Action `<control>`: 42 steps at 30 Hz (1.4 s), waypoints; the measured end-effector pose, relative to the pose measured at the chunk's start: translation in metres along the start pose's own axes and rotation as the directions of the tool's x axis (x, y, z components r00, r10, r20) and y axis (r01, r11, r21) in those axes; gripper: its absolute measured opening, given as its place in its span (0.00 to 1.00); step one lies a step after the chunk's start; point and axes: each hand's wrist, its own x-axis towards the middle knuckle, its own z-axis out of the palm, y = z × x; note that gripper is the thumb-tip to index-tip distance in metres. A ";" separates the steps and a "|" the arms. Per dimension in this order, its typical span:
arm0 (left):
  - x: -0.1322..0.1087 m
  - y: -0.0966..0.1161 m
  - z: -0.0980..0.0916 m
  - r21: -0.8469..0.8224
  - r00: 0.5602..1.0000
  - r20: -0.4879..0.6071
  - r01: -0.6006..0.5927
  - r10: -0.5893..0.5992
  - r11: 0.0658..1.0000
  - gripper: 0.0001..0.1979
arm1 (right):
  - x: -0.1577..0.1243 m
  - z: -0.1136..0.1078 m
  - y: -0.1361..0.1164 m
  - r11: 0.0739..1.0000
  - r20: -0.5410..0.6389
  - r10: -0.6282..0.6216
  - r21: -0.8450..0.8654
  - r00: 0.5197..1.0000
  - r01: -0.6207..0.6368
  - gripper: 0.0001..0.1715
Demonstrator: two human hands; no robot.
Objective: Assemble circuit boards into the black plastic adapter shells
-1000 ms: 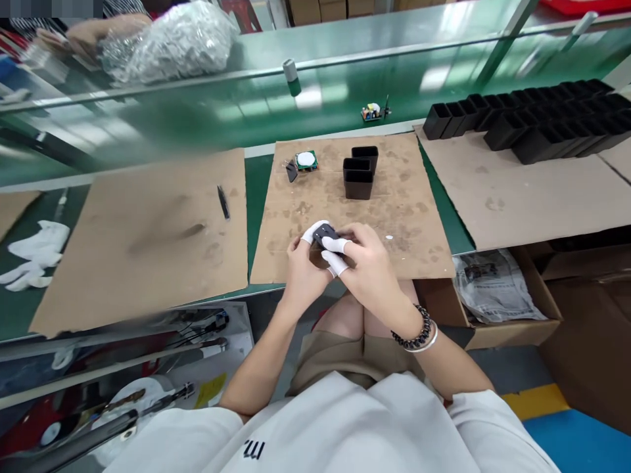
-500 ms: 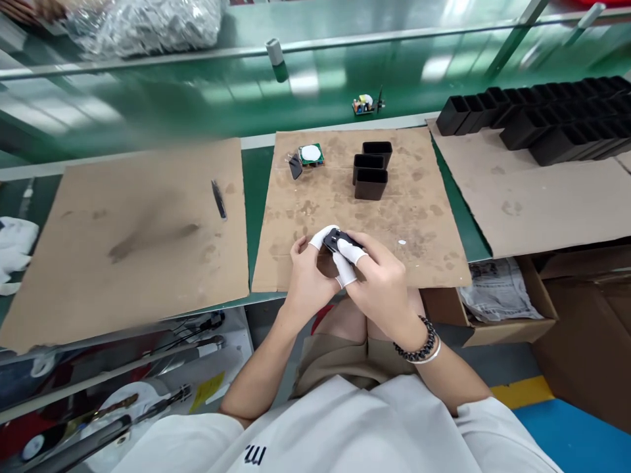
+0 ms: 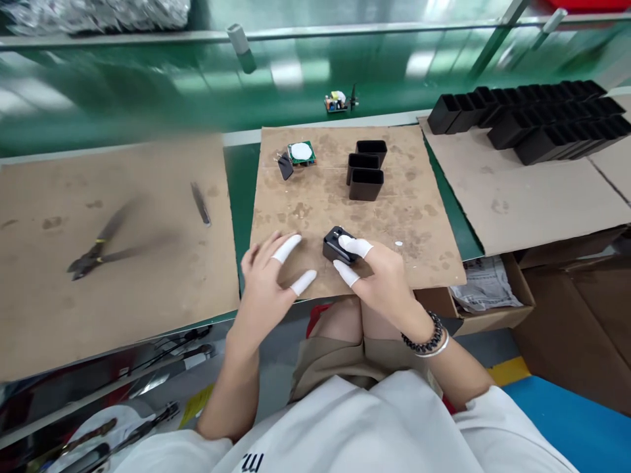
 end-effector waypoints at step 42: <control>-0.013 0.084 0.019 -0.669 0.973 -0.201 -0.051 -0.114 0.742 0.34 | -0.022 -0.013 -0.029 -0.034 0.591 0.475 0.752 0.652 -0.658 0.24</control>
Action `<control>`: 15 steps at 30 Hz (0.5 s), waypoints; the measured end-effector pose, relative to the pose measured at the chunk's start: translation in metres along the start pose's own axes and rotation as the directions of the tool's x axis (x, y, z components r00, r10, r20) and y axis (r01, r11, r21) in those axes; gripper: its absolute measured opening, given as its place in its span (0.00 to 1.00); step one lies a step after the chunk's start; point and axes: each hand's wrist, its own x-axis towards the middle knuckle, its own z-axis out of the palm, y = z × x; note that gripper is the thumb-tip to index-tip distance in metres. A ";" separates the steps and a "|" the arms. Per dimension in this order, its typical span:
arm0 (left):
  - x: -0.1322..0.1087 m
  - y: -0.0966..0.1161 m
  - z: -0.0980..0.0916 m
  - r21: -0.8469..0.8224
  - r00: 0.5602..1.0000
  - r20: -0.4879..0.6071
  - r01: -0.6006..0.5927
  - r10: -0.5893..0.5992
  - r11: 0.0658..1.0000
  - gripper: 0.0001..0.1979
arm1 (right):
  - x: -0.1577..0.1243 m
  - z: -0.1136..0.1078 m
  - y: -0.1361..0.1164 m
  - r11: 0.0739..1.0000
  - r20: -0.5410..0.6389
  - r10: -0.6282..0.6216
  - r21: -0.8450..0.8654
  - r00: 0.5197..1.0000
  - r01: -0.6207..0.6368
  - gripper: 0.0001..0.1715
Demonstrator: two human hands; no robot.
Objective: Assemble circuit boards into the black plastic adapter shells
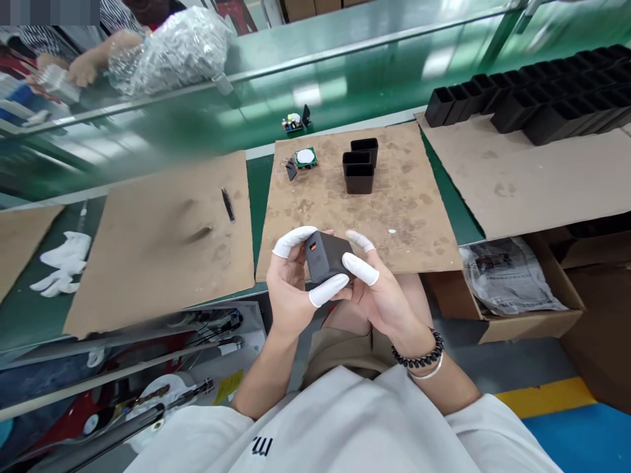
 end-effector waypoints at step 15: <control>0.005 -0.032 -0.008 -0.335 0.856 0.305 0.507 -0.418 0.794 0.42 | -0.004 -0.013 -0.039 0.879 -0.074 -0.311 -0.402 0.947 0.257 0.20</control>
